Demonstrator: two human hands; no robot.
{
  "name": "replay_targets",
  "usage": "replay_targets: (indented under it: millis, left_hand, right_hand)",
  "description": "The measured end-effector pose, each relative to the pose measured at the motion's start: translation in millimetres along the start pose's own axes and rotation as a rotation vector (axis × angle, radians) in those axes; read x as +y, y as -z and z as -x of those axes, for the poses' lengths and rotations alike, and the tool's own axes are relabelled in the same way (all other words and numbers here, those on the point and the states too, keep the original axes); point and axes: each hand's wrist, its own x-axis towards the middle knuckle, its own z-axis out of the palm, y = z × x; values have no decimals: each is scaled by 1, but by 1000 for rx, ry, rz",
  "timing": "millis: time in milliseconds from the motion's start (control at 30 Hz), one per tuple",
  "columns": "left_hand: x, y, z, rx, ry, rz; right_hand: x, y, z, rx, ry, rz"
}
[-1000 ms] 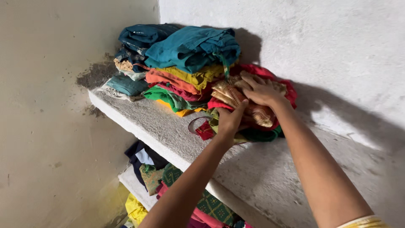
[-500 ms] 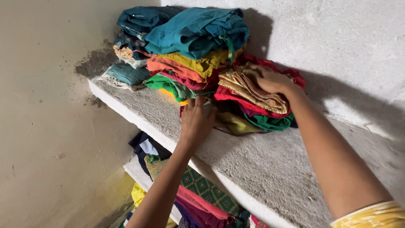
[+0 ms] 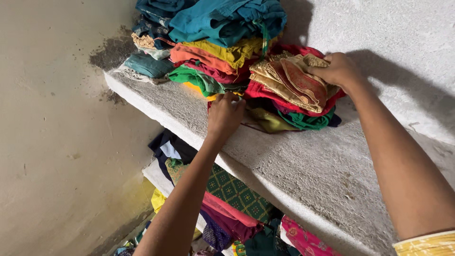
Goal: The person sits on the floor and folds various colorful garments by hand, then stacks them on a nearby ledge. The person handles multiple items one at a time, including shirts and patterned fabrics, and places them in a neat pile.
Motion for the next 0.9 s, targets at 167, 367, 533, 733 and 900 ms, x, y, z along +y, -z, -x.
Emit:
replay_targets:
  millis: [167, 367, 533, 733, 900]
  left_hand:
    - [2, -1, -2, 5, -4, -25]
    - [3, 2, -2, 1, 13, -17]
    - [3, 0, 1, -2, 31, 1]
    - [3, 2, 1, 7, 20, 5]
    - [3, 2, 1, 8, 20, 3]
  right_hand:
    - [8, -4, -24, 26, -59, 36]
    - [6, 11, -29, -77, -127, 113]
    - [10, 3, -15, -12, -60, -35]
    - [-4, 20, -31, 393, 237, 111]
    - [-40, 27, -5, 288, 5, 254]
